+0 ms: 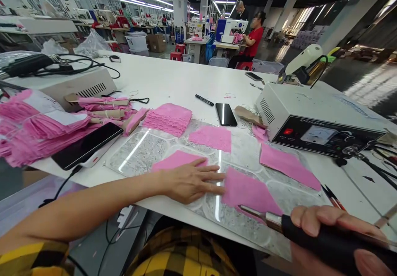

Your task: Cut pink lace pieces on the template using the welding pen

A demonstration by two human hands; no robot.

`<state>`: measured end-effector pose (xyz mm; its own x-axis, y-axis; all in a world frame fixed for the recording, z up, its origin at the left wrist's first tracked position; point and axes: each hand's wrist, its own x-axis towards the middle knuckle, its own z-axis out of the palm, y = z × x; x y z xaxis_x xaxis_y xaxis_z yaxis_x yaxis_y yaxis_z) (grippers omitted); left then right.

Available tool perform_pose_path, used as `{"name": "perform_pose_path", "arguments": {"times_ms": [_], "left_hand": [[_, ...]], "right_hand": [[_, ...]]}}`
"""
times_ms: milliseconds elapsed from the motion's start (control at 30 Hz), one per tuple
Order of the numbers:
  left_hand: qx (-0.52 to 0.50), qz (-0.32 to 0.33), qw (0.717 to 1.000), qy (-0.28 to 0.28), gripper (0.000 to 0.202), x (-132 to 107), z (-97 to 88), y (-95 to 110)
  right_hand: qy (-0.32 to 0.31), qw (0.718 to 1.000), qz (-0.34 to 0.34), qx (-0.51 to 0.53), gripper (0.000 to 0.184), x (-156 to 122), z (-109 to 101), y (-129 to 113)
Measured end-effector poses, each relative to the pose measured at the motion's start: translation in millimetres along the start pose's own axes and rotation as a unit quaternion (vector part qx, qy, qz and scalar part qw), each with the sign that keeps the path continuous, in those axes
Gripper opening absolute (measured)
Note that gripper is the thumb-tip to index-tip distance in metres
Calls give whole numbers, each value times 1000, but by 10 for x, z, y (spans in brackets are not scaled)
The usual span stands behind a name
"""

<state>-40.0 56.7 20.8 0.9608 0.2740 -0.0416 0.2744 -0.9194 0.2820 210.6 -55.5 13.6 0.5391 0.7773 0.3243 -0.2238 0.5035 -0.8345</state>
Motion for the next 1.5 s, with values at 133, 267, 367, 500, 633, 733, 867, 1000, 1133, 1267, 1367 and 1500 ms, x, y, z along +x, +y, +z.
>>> {"name": "perform_pose_path", "arguments": {"times_ms": [133, 267, 367, 500, 633, 733, 867, 1000, 1133, 1267, 1367, 1500], "left_hand": [[30, 11, 999, 7, 45, 73, 39, -21], [56, 16, 998, 2, 44, 110, 57, -52], [68, 24, 997, 18, 43, 123, 63, -68], [72, 31, 996, 46, 42, 139, 75, -82], [76, 29, 996, 37, 45, 160, 85, -93], [80, 27, 996, 24, 45, 177, 89, -98], [66, 24, 997, 31, 46, 189, 91, -101], [55, 20, 997, 42, 45, 188, 99, -101], [69, 26, 996, 49, 43, 188, 122, -107], [84, 25, 995, 41, 42, 192, 138, -112], [88, 16, 996, 26, 43, 193, 131, -108], [86, 10, 996, 9, 44, 203, 116, -92]], "right_hand": [[-5, 1000, -11, -3, 19, 11, 162, 8], [-16, 1000, -3, -4, 17, 10, 194, 59], [-28, 1000, -11, -4, 17, -2, 218, 80], [-24, 1000, -7, -4, 16, -14, 225, 95], [-37, 999, -3, -4, 16, -8, 212, 113], [-44, 999, -10, -5, 16, 4, 222, 120], [-46, 999, -10, -4, 16, 19, 244, 119], [-45, 999, -9, -5, 17, 26, 260, 124], [-41, 999, -10, -5, 16, 24, 281, 139], [-41, 999, -6, 1, 16, 18, 294, 155], [-41, 999, -10, -3, 16, 17, 300, 155], [-55, 998, -22, -13, 12, 32, 316, 145]]}}
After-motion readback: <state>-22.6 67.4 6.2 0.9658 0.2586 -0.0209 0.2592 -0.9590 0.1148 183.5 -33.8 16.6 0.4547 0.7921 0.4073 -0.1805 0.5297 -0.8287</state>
